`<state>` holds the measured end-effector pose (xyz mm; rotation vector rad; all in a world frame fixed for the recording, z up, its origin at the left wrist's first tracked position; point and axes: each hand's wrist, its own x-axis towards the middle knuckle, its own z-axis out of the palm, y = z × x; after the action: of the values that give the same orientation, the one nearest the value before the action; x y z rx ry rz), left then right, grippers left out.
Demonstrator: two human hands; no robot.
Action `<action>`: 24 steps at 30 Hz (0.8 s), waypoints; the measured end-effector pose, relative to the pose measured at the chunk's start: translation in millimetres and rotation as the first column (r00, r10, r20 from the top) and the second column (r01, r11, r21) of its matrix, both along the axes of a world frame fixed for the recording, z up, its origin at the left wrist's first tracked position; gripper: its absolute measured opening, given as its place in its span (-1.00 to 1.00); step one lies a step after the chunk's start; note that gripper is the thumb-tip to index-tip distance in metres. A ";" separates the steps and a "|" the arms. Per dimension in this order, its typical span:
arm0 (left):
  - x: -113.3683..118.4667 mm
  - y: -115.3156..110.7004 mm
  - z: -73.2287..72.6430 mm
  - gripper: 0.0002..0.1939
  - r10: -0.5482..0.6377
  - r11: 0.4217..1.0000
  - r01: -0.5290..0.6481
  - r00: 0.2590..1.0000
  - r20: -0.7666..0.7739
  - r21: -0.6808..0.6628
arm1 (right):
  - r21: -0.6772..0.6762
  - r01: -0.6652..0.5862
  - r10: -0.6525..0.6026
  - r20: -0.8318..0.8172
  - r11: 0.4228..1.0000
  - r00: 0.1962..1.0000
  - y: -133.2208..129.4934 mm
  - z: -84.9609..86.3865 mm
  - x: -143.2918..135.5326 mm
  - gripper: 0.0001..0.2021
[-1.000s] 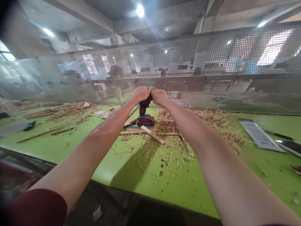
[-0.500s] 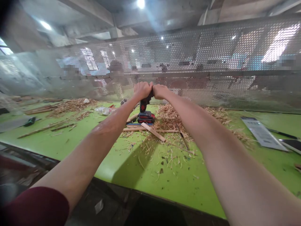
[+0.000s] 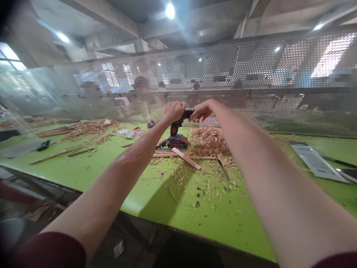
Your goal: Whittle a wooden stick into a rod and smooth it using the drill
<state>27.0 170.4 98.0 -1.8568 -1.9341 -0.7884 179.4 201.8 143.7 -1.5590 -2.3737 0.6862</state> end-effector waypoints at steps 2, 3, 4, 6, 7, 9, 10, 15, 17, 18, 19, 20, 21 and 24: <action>0.5 0.2 0.3 -0.36 -0.013 1.000 0.013 1.000 0.018 -0.007 | -0.028 -0.016 0.014 -0.077 0.999 0.997 -2.9 3.9 12.8 -0.69; 0.8 0.4 0.3 -0.35 -0.015 1.000 0.016 1.000 0.025 -0.009 | -0.018 -0.016 0.013 -0.124 1.000 0.992 -4.4 5.0 18.5 -0.66; 1.1 0.7 0.4 -0.35 -0.014 1.000 0.014 0.999 0.029 -0.010 | 0.000 -0.011 0.011 -0.171 1.000 0.985 -5.9 5.6 23.3 -0.63; 1.7 1.5 0.4 -0.34 -0.008 1.000 0.008 0.999 0.031 -0.015 | 0.032 0.001 0.007 -0.245 0.999 0.970 -9.9 5.0 29.6 -0.55; 1.9 2.0 0.4 -0.34 -0.006 1.000 0.007 1.000 0.029 -0.020 | 0.036 0.000 0.010 -0.267 0.999 0.964 -12.4 4.0 31.0 -0.54; 2.2 2.9 0.4 -0.34 -0.007 0.999 0.007 1.000 0.024 -0.031 | 0.022 -0.017 0.023 -0.286 1.000 0.958 -17.4 0.8 30.9 -0.55; 2.2 3.2 0.4 -0.34 -0.007 0.999 0.008 1.000 0.021 -0.036 | 0.014 -0.026 0.029 -0.289 1.000 0.957 -19.5 -1.1 30.0 -0.56; 1.8 2.9 0.6 -0.32 -0.003 0.999 0.003 1.000 0.025 -0.033 | 0.066 0.029 -0.004 -0.347 0.997 0.938 -20.8 -7.4 27.7 -0.60; 1.6 2.1 0.8 -0.32 -0.003 0.999 0.003 1.000 0.022 -0.038 | 0.102 0.071 -0.026 -0.384 0.992 0.923 -19.0 -7.2 29.9 -0.55; 1.5 1.7 1.0 -0.32 -0.002 0.999 0.002 1.000 0.019 -0.040 | 0.108 0.081 -0.033 -0.391 0.991 0.920 -18.6 -6.9 31.1 -0.53; 1.5 1.5 1.1 -0.31 -0.001 0.999 0.001 1.000 0.016 -0.041 | 0.105 0.082 -0.035 -0.388 0.991 0.921 -18.6 -6.6 32.1 -0.55; 1.4 1.3 1.1 -0.31 0.000 0.999 0.000 1.000 0.012 -0.042 | 0.097 0.075 -0.033 -0.376 0.992 0.926 -19.1 -6.4 32.6 -0.59; 1.4 1.3 1.1 -0.30 0.001 0.999 -0.001 1.000 0.010 -0.042 | 0.092 0.069 -0.031 -0.361 0.993 0.932 -19.8 -6.4 32.5 -0.64; 1.1 1.8 0.8 -0.29 -0.003 0.999 0.004 1.000 0.019 -0.046 | 0.156 0.141 -0.078 -0.353 0.978 0.932 -21.5 -7.2 29.3 -0.66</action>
<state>28.1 172.2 98.8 -1.8862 -1.9767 -0.7714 208.7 180.3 136.5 -1.3568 -2.0145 0.6423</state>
